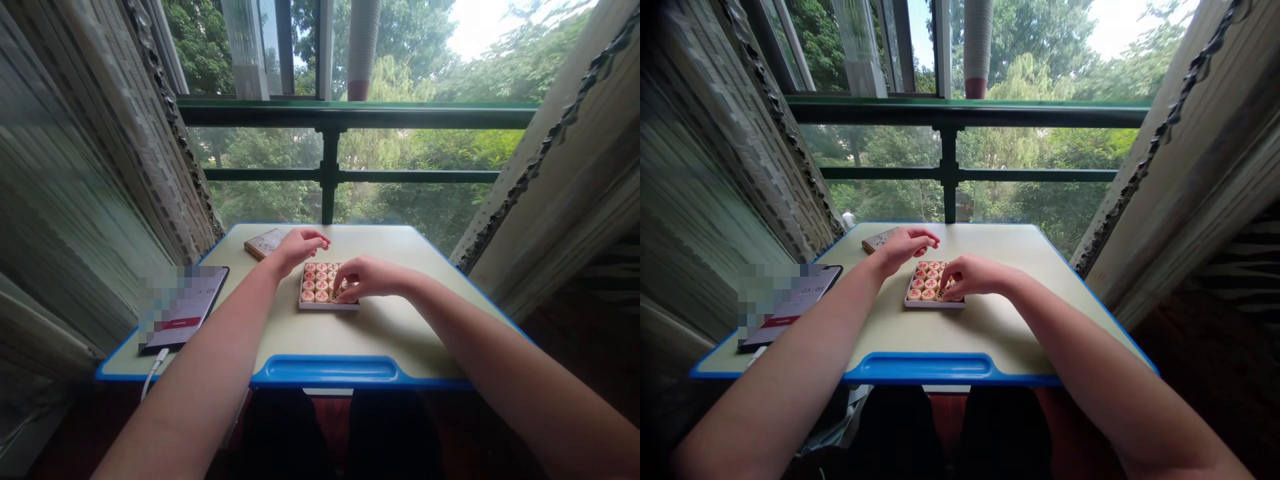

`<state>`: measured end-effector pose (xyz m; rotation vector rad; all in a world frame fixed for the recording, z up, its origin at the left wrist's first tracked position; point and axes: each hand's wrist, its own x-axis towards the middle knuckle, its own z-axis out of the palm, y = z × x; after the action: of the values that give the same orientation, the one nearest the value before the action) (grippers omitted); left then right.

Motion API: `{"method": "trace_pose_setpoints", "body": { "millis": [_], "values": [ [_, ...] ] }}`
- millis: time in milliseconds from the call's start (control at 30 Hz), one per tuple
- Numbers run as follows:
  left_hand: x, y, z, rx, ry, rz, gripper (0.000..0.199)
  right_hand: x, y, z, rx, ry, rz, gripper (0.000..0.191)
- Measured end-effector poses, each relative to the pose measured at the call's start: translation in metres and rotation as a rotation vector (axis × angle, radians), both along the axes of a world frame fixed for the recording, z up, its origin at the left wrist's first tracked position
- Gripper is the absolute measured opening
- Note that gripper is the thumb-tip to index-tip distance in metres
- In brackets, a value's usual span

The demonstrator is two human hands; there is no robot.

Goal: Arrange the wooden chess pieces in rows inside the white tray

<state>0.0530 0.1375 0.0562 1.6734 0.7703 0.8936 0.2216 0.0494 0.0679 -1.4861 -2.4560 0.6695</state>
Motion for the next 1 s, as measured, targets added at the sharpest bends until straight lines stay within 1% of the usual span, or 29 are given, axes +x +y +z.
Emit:
{"method": "trace_pose_setpoints", "body": {
  "millis": [300,433,633,867,933,1000],
  "values": [
    [-0.0012,0.0003,0.0,0.014,0.012,-0.011,0.015,-0.0016,0.0006,-0.0025,0.042,-0.063,-0.023,0.026],
    [-0.0011,0.0004,-0.0002,0.0,0.023,-0.012,0.014,-0.0025,-0.0004,-0.0017,0.035,-0.077,-0.002,0.026],
    [-0.0014,0.0,0.0004,0.021,0.001,-0.021,0.015,-0.0022,-0.0008,-0.0008,0.031,-0.072,-0.015,0.025],
    [-0.0009,0.0021,-0.0017,-0.001,0.007,-0.022,0.016,-0.0011,-0.0019,0.0019,0.024,-0.065,-0.017,0.026],
    [-0.001,0.0019,-0.0016,-0.001,0.009,-0.022,0.016,0.0009,-0.0004,0.0011,0.058,-0.042,-0.034,0.027],
    [-0.0009,0.0009,-0.001,0.001,0.01,-0.017,0.016,0.0045,0.0026,-0.0006,0.129,-0.005,-0.08,0.027]
  ]
}}
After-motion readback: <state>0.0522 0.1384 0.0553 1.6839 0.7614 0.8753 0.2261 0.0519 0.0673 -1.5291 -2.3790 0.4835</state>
